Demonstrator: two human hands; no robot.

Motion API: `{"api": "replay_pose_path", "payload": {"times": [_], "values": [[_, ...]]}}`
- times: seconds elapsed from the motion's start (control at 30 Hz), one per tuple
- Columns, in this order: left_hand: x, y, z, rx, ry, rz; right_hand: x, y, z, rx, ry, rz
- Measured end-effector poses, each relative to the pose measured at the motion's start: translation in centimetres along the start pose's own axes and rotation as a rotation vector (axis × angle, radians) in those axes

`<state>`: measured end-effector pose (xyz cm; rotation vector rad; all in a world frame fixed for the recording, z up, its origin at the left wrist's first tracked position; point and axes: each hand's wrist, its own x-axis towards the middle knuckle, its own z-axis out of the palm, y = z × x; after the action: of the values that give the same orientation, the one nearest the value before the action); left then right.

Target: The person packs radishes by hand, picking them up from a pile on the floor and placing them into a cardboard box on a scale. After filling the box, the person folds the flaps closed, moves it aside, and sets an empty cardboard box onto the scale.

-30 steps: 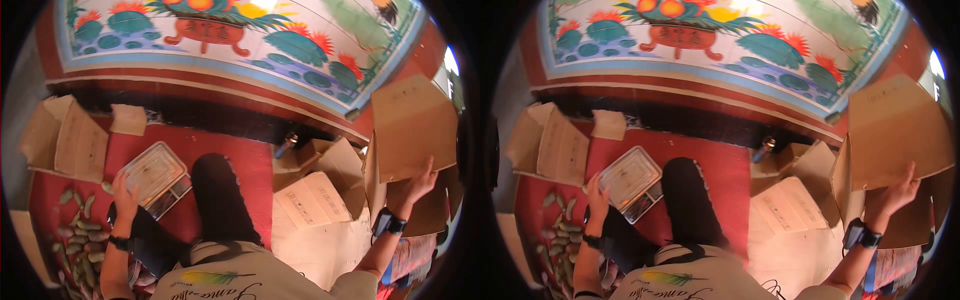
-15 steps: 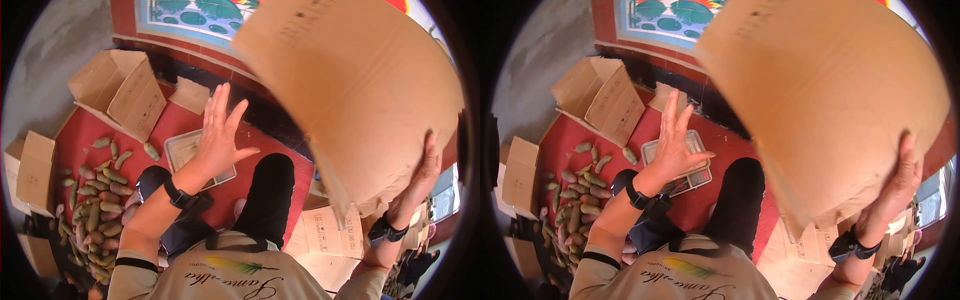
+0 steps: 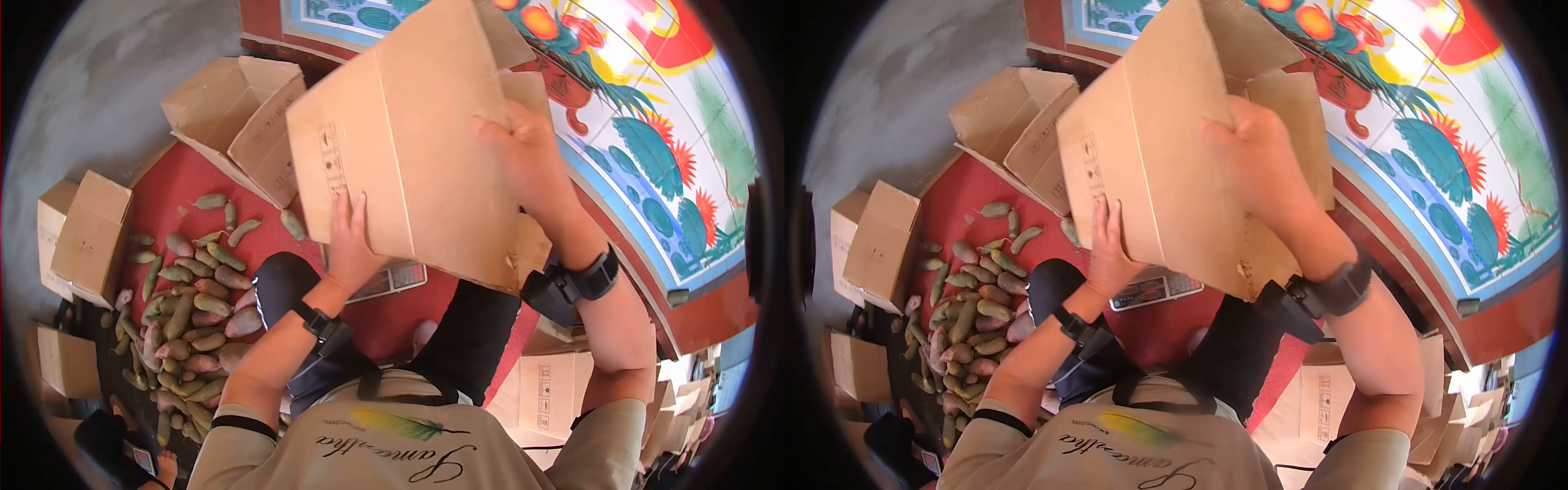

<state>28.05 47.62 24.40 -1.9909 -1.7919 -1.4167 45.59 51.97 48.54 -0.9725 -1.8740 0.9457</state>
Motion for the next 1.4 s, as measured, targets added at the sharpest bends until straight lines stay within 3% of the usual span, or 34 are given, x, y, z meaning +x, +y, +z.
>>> {"api": "replay_pose_path", "payload": {"times": [0.2,0.3,0.5,0.57,0.7,0.77,0.83,0.9,0.97,1.03,1.33,1.4], "values": [[-3.7,-1.0,2.5,-0.082,-0.08,-0.186,4.1,4.4,5.4,-0.013,-0.152,-0.099],[-4.8,-1.8,3.0,-0.172,-0.127,-0.262,6.0,6.7,7.1,-0.199,-0.17,-0.155],[-6.0,-3.6,2.5,-0.156,-0.231,-0.386,8.9,9.2,11.0,-0.294,-0.216,-0.128],[-6.4,-4.6,2.6,-0.158,-0.232,-0.394,9.1,7.9,12.2,-0.375,-0.346,-0.043],[-6.7,-6.1,2.8,-0.275,-0.222,-0.474,9.1,8.6,13.5,-0.195,-0.41,0.048],[-7.0,-7.1,2.9,-0.306,-0.21,-0.502,8.0,8.2,12.9,-0.145,-0.57,0.163],[-7.4,-8.5,3.6,-0.441,-0.153,-0.605,7.8,9.2,12.4,-0.098,-0.654,0.138],[-7.6,-8.7,3.5,-0.454,-0.154,-0.603,6.5,7.9,10.9,-0.077,-0.913,0.249],[-7.0,-7.9,2.6,-0.396,-0.189,-0.643,5.7,8.4,9.7,-0.207,-0.907,0.14],[-7.4,-8.5,3.0,-0.457,-0.188,-0.631,4.6,9.1,7.5,-0.391,-0.826,-0.142],[-8.6,-9.7,4.1,-0.549,-0.217,-0.685,2.9,13.3,-1.3,-0.759,-0.552,-0.374],[-8.9,-10.3,4.7,-0.687,-0.109,-0.62,2.1,13.8,-1.2,-0.753,-0.514,-0.467]]}}
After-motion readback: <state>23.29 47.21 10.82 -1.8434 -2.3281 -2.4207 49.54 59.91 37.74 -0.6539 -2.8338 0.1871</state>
